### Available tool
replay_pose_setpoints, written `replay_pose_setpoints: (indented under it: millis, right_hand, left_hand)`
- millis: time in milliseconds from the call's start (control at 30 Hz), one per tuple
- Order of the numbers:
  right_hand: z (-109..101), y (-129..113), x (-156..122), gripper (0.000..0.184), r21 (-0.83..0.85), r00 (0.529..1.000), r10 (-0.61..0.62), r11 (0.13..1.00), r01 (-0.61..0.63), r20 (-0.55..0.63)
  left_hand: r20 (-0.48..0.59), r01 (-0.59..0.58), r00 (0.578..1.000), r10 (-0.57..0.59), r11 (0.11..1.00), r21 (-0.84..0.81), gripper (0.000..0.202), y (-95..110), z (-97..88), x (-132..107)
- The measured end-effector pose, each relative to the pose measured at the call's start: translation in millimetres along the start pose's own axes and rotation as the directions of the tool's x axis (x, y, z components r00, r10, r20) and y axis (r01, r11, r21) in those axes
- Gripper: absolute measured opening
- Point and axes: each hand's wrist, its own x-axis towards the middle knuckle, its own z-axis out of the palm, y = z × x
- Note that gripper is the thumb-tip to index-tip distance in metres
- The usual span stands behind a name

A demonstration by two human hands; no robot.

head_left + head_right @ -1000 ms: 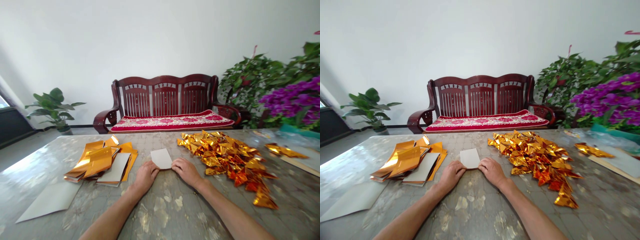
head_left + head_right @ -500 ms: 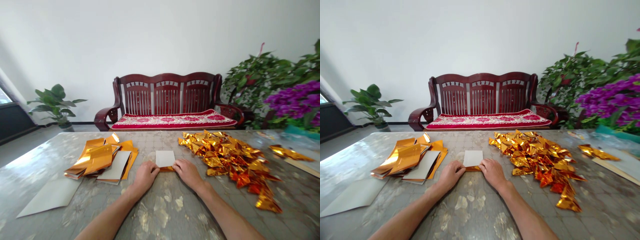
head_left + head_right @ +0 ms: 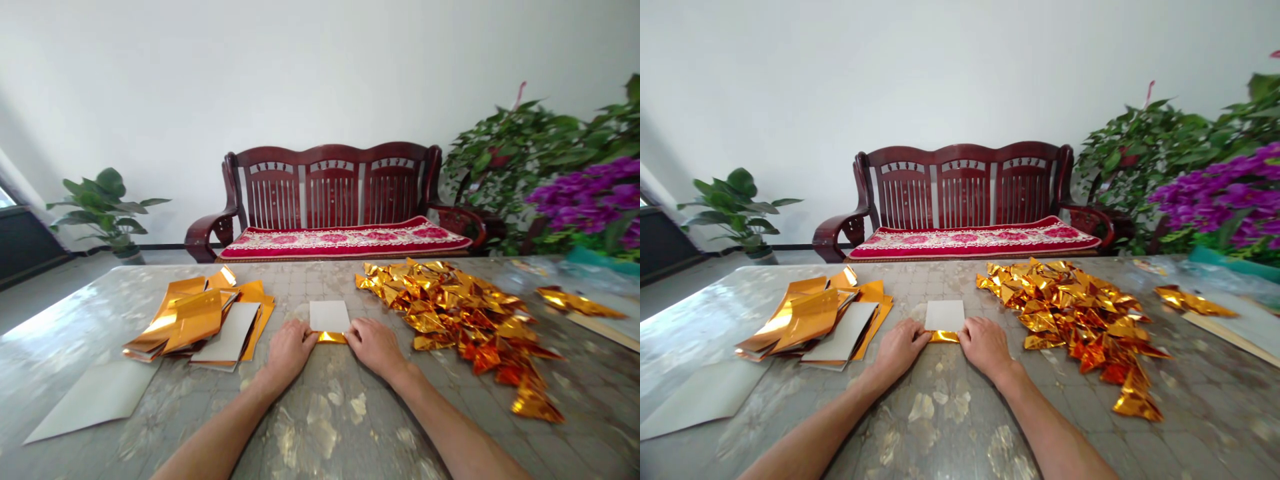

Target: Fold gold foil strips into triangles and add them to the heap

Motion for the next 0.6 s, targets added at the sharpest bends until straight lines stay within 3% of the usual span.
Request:
replay_pose_setpoints:
  millis: [600]
  right_hand:
    - [1.0, 0.5, -1.1, 0.022, -0.043, 1.0, 0.015, 0.999, -0.016, -0.014]
  left_hand:
    - [0.012, 0.022, 1.0, -0.022, 0.999, -0.025, 0.017, 0.6, -2.5, -0.4]
